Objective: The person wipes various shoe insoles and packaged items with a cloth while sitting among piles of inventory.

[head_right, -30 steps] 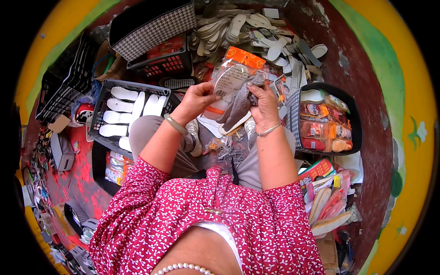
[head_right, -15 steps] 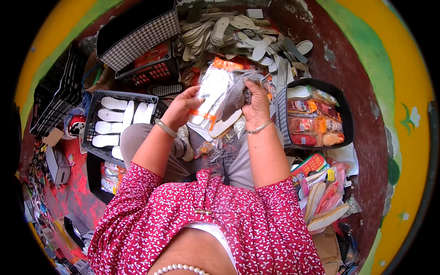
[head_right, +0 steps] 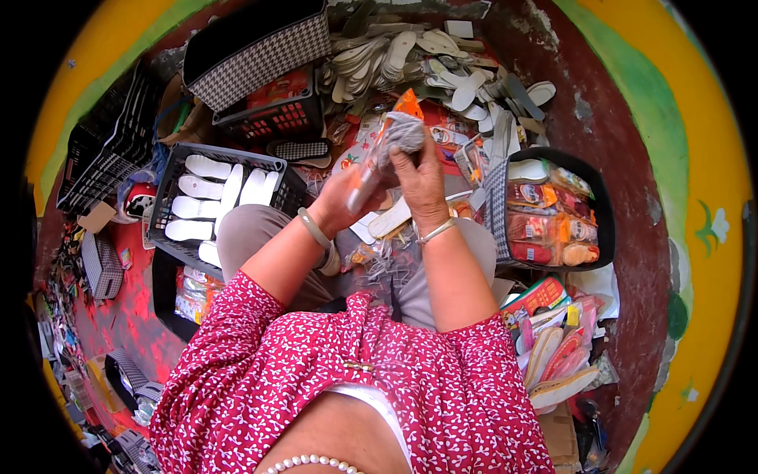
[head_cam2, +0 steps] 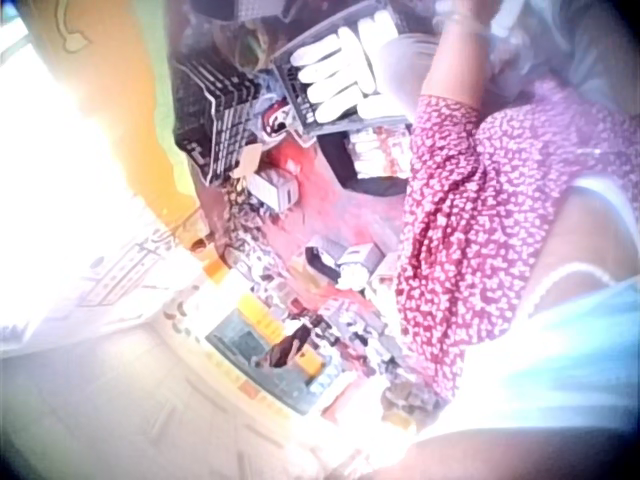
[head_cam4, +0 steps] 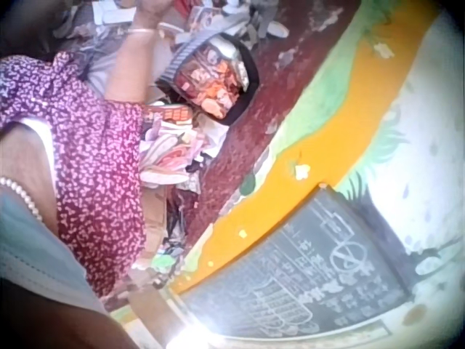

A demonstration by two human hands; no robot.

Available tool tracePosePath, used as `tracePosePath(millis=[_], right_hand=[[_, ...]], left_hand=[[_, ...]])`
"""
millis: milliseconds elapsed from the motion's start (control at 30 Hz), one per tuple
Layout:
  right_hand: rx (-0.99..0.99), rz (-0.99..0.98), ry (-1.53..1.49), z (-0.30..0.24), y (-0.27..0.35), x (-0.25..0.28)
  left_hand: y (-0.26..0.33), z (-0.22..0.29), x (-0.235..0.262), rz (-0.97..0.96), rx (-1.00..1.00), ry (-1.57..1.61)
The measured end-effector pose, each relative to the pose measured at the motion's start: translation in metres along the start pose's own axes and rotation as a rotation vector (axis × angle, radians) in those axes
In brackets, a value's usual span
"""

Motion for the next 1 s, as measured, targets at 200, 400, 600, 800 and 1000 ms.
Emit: tracePosePath(millis=[200, 400, 600, 800, 1000], right_hand=[[0.024, 0.013, 0.212, -0.002, 0.01, -0.02], [-0.003, -0.119, 0.518, 0.006, 0.013, -0.033], [0.416, -0.338, 0.811, -0.007, 0.028, -0.062], [0.49, -0.007, 1.116, -0.007, 0.002, -0.03], [0.03, 0.224, 0.51, 0.002, -0.018, 0.03]], left_hand=[[0.0, 0.006, -0.003, -0.119, -0.262, -0.321], [-0.002, 0.007, 0.002, -0.176, -0.369, 0.286], [0.007, 0.031, 0.006, -0.21, -0.295, 0.498], [0.007, 0.006, 0.0, -0.207, -0.251, 0.543], [0.021, 0.006, -0.03, -0.306, -0.07, 0.281]])
Point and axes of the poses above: each hand's wrist, its own y-axis away from the middle knuckle, its own x-axis out of the back of the hand, z = x × y, the point moved 3 cm from there along -y, towards the middle knuckle, and after that the axes turned 4 degrees about -z, right-handed, at the moved point
